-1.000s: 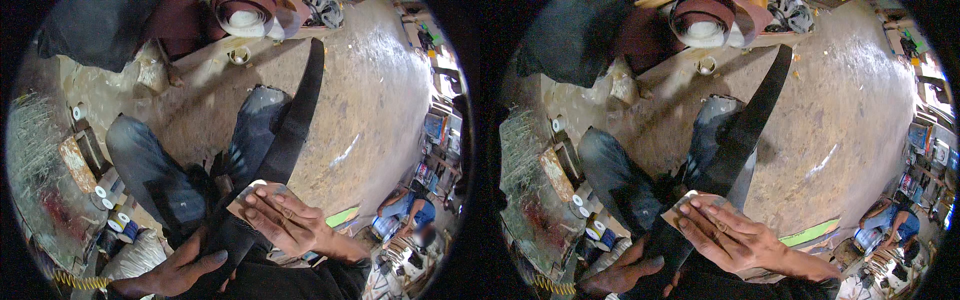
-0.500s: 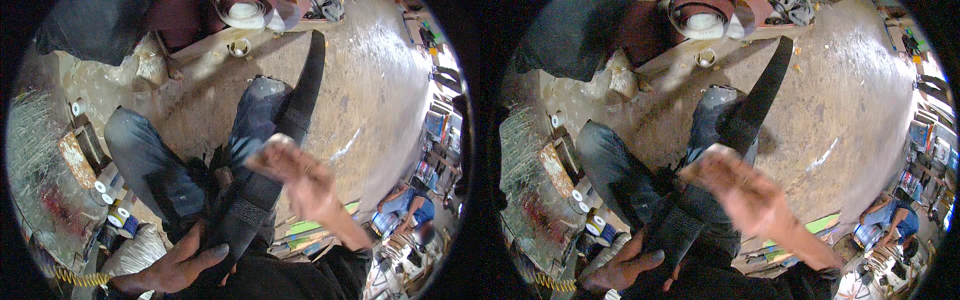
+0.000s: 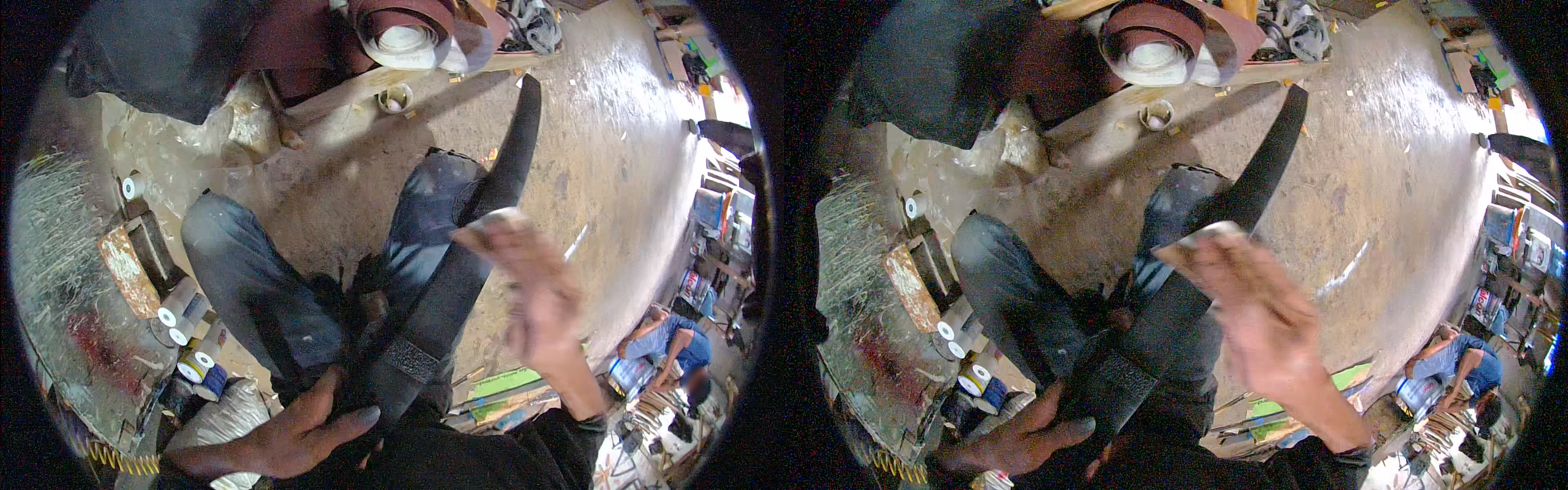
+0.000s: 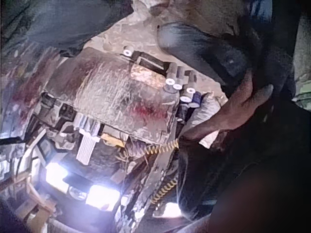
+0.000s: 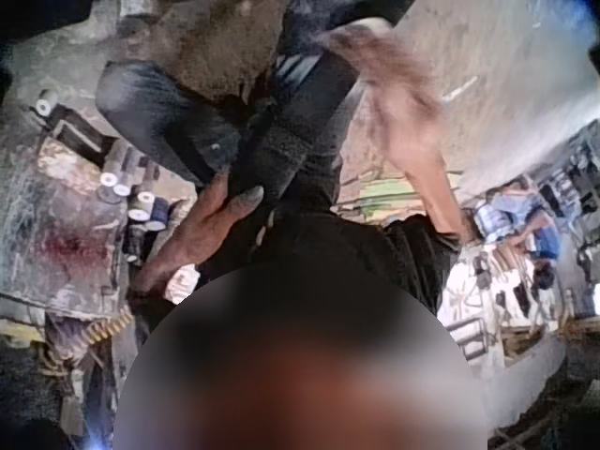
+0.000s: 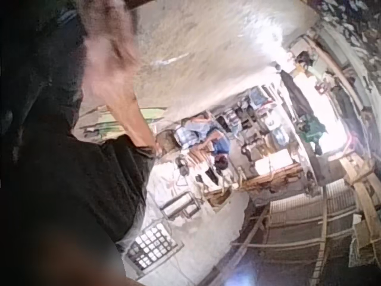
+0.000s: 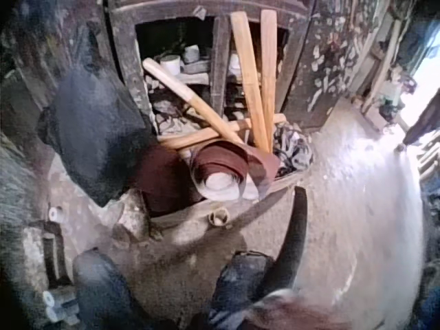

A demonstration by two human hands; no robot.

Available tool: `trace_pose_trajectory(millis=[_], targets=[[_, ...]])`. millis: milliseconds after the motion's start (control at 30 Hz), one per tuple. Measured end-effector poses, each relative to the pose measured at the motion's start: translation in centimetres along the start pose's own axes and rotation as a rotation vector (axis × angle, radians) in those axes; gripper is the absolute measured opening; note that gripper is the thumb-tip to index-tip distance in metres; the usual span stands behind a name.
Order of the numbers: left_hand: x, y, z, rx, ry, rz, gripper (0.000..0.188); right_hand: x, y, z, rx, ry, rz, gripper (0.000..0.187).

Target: The person sits on the floor and sands a long, dark, curved wooden object using a sanding block. They repeatedly rub the surface along the length of the object, rotating it to reach different sides.

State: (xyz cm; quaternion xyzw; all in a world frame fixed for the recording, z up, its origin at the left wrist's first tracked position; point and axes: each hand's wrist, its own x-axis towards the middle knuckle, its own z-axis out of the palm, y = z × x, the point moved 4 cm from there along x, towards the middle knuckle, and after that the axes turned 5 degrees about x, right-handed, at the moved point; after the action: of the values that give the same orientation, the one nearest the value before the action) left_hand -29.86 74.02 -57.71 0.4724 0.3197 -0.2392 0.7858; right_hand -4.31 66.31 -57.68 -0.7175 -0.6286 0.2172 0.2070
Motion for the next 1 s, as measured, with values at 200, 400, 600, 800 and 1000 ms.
trace_pose_trajectory(millis=[200,400,600,800,1000], targets=[[2.7,-2.7,-7.6,0.433,-0.085,-0.064,0.060,-3.9,2.3,-3.8,0.168,0.941,0.491,0.041],[3.2,-2.5,-11.9,0.854,0.128,-0.042,0.070,-7.6,6.6,-2.7,0.744,1.083,0.680,0.047],[6.5,1.4,-5.7,1.237,0.570,0.419,0.081,-8.8,6.9,-0.8,0.999,0.995,0.599,0.058],[10.0,-0.5,-4.6,1.706,0.531,0.835,0.052,-8.7,6.8,-1.1,0.814,0.992,0.661,0.057],[9.7,-1.1,-4.6,1.625,0.493,0.886,0.050,-8.5,6.9,-0.5,0.846,1.027,0.666,0.054]])
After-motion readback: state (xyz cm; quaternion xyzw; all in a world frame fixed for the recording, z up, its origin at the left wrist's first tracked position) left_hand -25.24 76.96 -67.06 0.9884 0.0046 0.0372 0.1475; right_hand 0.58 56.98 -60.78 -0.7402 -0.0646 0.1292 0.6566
